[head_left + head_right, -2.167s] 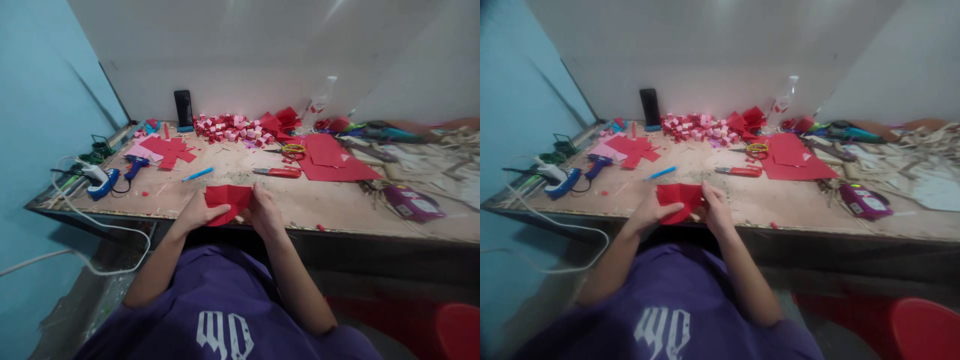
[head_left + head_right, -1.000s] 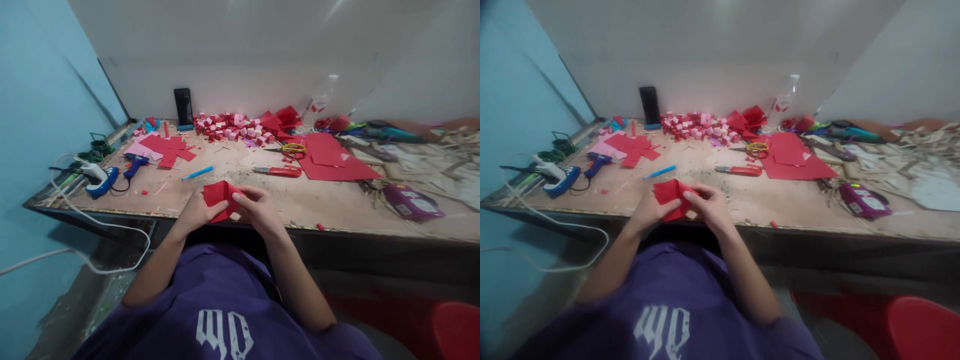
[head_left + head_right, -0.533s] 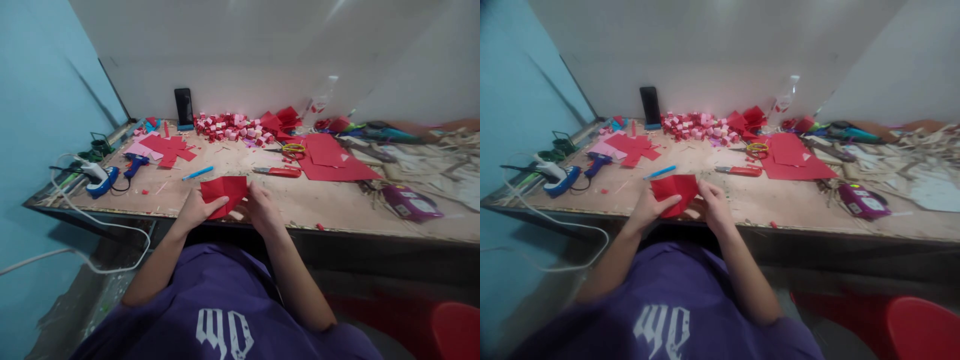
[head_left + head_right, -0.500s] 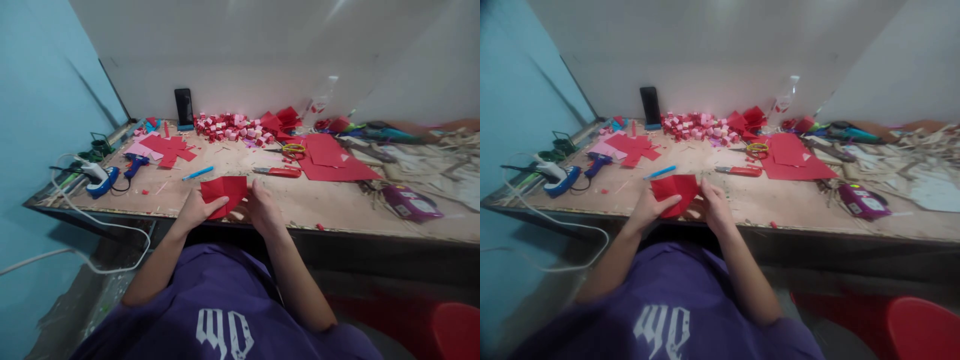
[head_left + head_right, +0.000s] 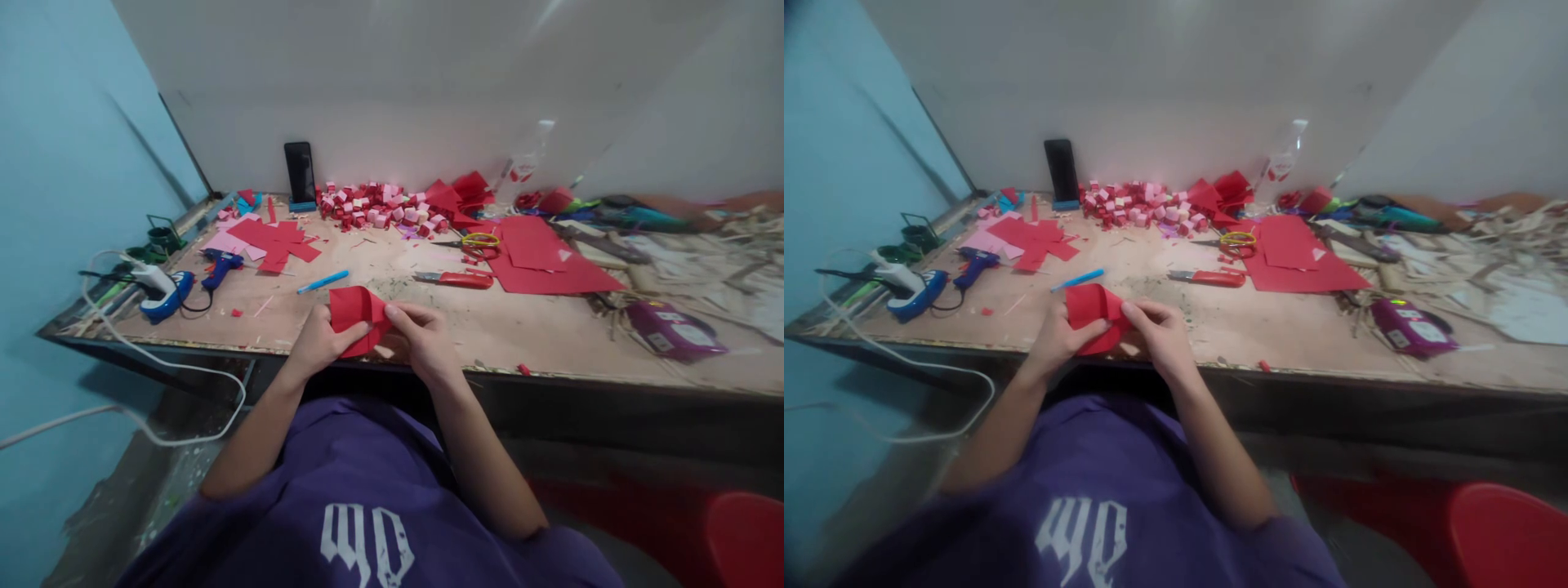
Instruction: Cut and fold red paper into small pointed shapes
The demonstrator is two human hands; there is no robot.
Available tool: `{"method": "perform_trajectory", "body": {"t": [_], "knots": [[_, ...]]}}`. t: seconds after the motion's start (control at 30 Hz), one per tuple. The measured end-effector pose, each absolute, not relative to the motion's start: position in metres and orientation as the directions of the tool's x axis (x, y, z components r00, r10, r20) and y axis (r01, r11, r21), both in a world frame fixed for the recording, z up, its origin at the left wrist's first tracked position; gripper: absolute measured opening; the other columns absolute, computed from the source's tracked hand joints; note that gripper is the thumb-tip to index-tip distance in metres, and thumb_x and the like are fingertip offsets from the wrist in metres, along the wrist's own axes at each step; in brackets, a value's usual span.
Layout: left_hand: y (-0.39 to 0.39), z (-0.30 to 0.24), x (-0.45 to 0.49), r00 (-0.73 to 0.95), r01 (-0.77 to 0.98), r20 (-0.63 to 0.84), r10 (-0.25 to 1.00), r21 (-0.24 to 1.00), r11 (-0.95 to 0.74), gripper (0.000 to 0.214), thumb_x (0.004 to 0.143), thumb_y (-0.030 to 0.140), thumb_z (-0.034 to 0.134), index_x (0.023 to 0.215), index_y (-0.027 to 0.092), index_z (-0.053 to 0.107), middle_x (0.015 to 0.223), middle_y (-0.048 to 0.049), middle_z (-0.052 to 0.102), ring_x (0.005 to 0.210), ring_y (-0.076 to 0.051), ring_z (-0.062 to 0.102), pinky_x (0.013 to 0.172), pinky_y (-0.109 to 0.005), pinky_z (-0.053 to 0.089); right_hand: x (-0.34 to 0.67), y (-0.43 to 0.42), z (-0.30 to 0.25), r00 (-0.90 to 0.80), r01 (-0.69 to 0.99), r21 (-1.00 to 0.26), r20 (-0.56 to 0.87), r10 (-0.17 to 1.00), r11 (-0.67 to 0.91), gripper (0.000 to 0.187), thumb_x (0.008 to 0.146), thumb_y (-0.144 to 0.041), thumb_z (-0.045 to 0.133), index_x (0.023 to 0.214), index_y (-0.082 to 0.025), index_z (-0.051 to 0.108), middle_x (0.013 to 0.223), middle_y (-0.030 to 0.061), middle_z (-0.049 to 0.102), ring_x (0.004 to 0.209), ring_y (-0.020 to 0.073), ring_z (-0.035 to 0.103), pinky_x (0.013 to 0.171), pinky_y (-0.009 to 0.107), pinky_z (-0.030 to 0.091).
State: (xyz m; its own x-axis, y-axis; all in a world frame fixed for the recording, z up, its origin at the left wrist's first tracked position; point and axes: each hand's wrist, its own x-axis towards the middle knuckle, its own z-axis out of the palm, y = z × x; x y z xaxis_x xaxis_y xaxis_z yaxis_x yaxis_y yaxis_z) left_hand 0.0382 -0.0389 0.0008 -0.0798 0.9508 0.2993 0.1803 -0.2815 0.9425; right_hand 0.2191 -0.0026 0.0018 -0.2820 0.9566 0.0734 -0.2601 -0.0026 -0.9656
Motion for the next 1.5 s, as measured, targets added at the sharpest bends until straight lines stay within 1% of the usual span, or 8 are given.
{"method": "perform_trajectory", "body": {"t": [0.17,0.37,0.5,0.67,0.8,1.1,1.3,1.5], "knots": [[-0.038,-0.006,0.038,-0.117,0.250,0.306,0.945,0.930,-0.270,0.022,0.080,0.034,0.084,0.090,0.015,0.079,0.076,-0.0039,0.077,0.068,-0.019,0.071,0.064,-0.027,0.058,0.219,0.002,-0.003,-0.205,-0.108,-0.974,0.219,0.954,0.200,0.031,0.082,-0.053,0.085,0.080,-0.022,0.084,0.080,0.0025,0.078,0.073,0.0166,0.068,0.069,0.028,0.053],[-0.037,-0.004,0.039,-0.119,0.242,0.291,0.949,0.936,-0.257,0.028,0.077,0.040,0.089,0.082,0.015,0.078,0.069,-0.0030,0.074,0.061,-0.017,0.067,0.058,-0.026,0.055,0.219,0.004,-0.003,-0.173,-0.080,-0.964,0.262,0.949,0.252,0.027,0.084,-0.050,0.084,0.081,-0.023,0.085,0.082,0.0024,0.080,0.074,0.0169,0.069,0.073,0.029,0.053],[-0.037,-0.003,0.040,-0.127,0.189,0.300,0.946,0.943,-0.274,0.028,0.079,0.041,0.088,0.087,0.016,0.079,0.071,-0.0025,0.075,0.060,-0.017,0.067,0.058,-0.025,0.055,0.218,0.001,0.001,-0.167,-0.064,-0.960,0.281,0.945,0.274,0.025,0.084,-0.047,0.084,0.079,-0.023,0.085,0.081,0.0022,0.079,0.075,0.0170,0.069,0.075,0.029,0.054],[-0.033,-0.007,0.037,-0.201,0.124,0.322,0.925,0.945,-0.302,0.029,0.081,0.041,0.088,0.093,0.016,0.079,0.078,-0.0033,0.078,0.065,-0.017,0.070,0.063,-0.025,0.057,0.219,-0.001,0.001,-0.187,-0.178,-0.974,0.174,0.967,0.141,0.033,0.080,-0.055,0.086,0.078,-0.022,0.083,0.076,0.0017,0.077,0.067,0.0154,0.069,0.066,0.027,0.056],[-0.029,-0.010,0.035,-0.295,0.038,0.322,0.900,0.945,-0.325,0.034,0.081,0.043,0.088,0.098,0.015,0.079,0.083,-0.0047,0.079,0.075,-0.020,0.075,0.071,-0.027,0.060,0.220,-0.003,0.000,-0.265,-0.259,-0.966,0.091,0.960,0.020,0.030,0.074,-0.050,0.092,0.085,-0.023,0.085,0.078,0.0018,0.079,0.067,0.0161,0.072,0.070,0.028,0.060],[-0.032,-0.007,0.036,-0.198,0.045,0.287,0.937,0.958,-0.284,0.030,0.082,0.042,0.087,0.097,0.017,0.080,0.085,-0.0039,0.080,0.079,-0.020,0.075,0.073,-0.028,0.061,0.217,-0.002,-0.001,-0.192,-0.202,-0.968,0.187,0.963,0.148,0.025,0.077,-0.048,0.090,0.081,-0.024,0.085,0.080,0.0020,0.080,0.071,0.0165,0.072,0.072,0.030,0.061],[-0.033,-0.004,0.036,-0.187,0.075,0.282,0.941,0.959,-0.273,0.031,0.079,0.041,0.089,0.096,0.017,0.079,0.084,-0.0041,0.080,0.077,-0.021,0.075,0.071,-0.029,0.062,0.217,-0.002,-0.001,-0.154,-0.200,-0.967,0.188,0.970,0.156,0.028,0.077,-0.050,0.090,0.086,-0.024,0.086,0.082,0.0025,0.080,0.071,0.0169,0.072,0.073,0.031,0.063],[-0.032,-0.004,0.037,-0.176,0.091,0.314,0.933,0.949,-0.302,0.031,0.082,0.040,0.087,0.100,0.016,0.079,0.087,-0.0058,0.081,0.079,-0.021,0.076,0.074,-0.030,0.063,0.218,0.000,-0.002,-0.139,-0.195,-0.967,0.193,0.971,0.164,0.029,0.079,-0.051,0.088,0.078,-0.022,0.083,0.078,0.0029,0.077,0.069,0.0175,0.071,0.068,0.031,0.062]]}}
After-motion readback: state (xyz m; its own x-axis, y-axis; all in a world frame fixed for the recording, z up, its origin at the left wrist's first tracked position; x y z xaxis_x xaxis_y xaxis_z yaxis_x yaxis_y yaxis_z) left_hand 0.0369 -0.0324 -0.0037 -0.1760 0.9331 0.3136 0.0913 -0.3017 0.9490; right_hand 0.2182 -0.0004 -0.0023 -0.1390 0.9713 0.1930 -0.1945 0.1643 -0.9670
